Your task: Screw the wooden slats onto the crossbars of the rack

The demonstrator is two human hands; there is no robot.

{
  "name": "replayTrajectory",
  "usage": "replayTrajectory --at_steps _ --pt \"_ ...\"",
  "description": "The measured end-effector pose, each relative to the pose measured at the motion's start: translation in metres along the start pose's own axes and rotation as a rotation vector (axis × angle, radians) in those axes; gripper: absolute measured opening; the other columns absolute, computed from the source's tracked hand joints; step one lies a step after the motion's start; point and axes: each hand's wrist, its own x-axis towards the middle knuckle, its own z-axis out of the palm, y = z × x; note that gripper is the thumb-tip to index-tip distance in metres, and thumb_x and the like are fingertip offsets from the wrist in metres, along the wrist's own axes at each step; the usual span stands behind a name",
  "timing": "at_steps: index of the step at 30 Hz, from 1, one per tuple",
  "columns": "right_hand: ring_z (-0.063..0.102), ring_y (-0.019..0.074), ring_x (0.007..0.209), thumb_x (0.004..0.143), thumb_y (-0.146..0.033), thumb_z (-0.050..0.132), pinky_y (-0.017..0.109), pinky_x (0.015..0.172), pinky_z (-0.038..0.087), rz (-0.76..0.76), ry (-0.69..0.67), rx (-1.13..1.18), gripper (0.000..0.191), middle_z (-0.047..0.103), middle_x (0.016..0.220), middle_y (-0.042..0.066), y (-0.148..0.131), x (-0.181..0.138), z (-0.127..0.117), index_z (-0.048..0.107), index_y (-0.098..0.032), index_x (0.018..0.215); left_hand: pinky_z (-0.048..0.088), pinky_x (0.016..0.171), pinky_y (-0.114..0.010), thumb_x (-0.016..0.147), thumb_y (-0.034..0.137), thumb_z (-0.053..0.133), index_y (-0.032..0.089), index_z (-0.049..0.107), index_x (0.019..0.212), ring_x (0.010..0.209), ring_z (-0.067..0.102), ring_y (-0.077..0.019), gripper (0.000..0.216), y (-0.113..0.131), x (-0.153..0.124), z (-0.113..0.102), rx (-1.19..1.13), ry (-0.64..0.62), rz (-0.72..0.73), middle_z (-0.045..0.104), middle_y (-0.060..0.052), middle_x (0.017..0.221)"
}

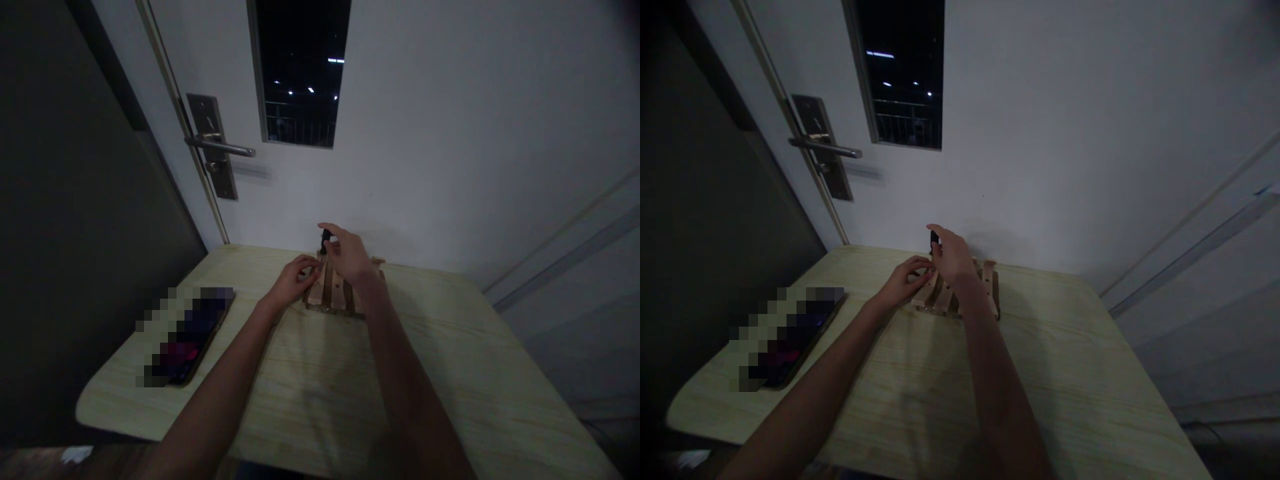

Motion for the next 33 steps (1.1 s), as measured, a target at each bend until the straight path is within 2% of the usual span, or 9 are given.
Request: replayTrajectory --at_steps 4,8,13,16,26,29,33 --pt "0.063 0.0171 0.080 0.080 -0.008 0.045 0.032 0.075 0.051 -0.001 0.025 -0.032 0.044 0.067 0.098 0.008 -0.0030 -0.0014 -0.0039 0.053 -0.018 0.122 0.052 0.073 -0.027 0.085 0.033 0.054 0.018 0.065 0.100 0.100 0.059 -0.0191 0.024 0.0018 -0.0003 -0.0001 -0.006 0.008 0.001 0.059 -0.009 0.110" --pt "0.063 0.0174 0.079 0.081 -0.012 0.047 0.031 0.073 0.050 0.018 0.032 -0.043 0.033 0.067 0.092 0.006 -0.0016 -0.0020 -0.0044 0.058 -0.020 0.111 0.052 0.073 -0.027 0.085 0.034 0.054 0.018 0.064 0.100 0.100 0.059 -0.0192 0.024 0.0014 -0.0008 0.0000 -0.020 0.011 0.000 0.057 -0.009 0.111" --pt "0.063 0.0174 0.085 0.081 -0.011 0.042 0.033 0.078 0.051 0.032 0.029 -0.015 0.044 0.066 0.109 0.011 0.0001 -0.0003 -0.0006 0.054 -0.015 0.123 0.052 0.077 -0.029 0.086 0.034 0.053 0.019 0.064 0.102 0.101 0.058 -0.0196 0.024 0.0011 -0.0007 -0.0005 -0.009 -0.003 0.006 0.058 -0.009 0.110" --pt "0.063 0.0167 0.086 0.081 -0.010 0.038 0.034 0.081 0.051 0.016 0.028 -0.010 0.046 0.064 0.115 0.011 -0.0006 0.0002 -0.0003 0.055 -0.016 0.123 0.052 0.078 -0.030 0.086 0.034 0.053 0.019 0.065 0.100 0.101 0.059 -0.0199 0.024 0.0010 -0.0004 -0.0006 -0.001 -0.002 0.001 0.058 -0.009 0.110" --pt "0.061 0.0164 0.073 0.080 -0.016 0.050 0.031 0.071 0.049 0.015 0.068 -0.071 0.036 0.065 0.084 0.006 0.0017 -0.0013 -0.0004 0.054 -0.020 0.116 0.051 0.078 -0.030 0.086 0.032 0.053 0.018 0.064 0.100 0.102 0.058 -0.0196 0.023 0.0013 0.0000 -0.0006 -0.004 0.002 0.017 0.058 -0.009 0.111" --pt "0.061 0.0164 0.075 0.081 -0.017 0.049 0.031 0.073 0.050 0.012 0.052 -0.077 0.032 0.065 0.090 0.007 0.0024 -0.0008 0.0008 0.057 -0.021 0.112 0.051 0.078 -0.030 0.085 0.032 0.054 0.018 0.064 0.099 0.100 0.058 -0.0194 0.022 0.0024 -0.0002 -0.0004 0.003 0.013 0.020 0.059 -0.009 0.109" --pt "0.062 0.0172 0.083 0.081 -0.012 0.043 0.033 0.078 0.051 -0.006 0.022 -0.034 0.043 0.066 0.102 0.009 0.0026 -0.0006 0.0013 0.053 -0.019 0.122 0.052 0.074 -0.028 0.085 0.033 0.054 0.018 0.065 0.099 0.099 0.059 -0.0191 0.024 0.0022 -0.0006 0.0005 -0.008 0.020 0.006 0.059 -0.009 0.109"
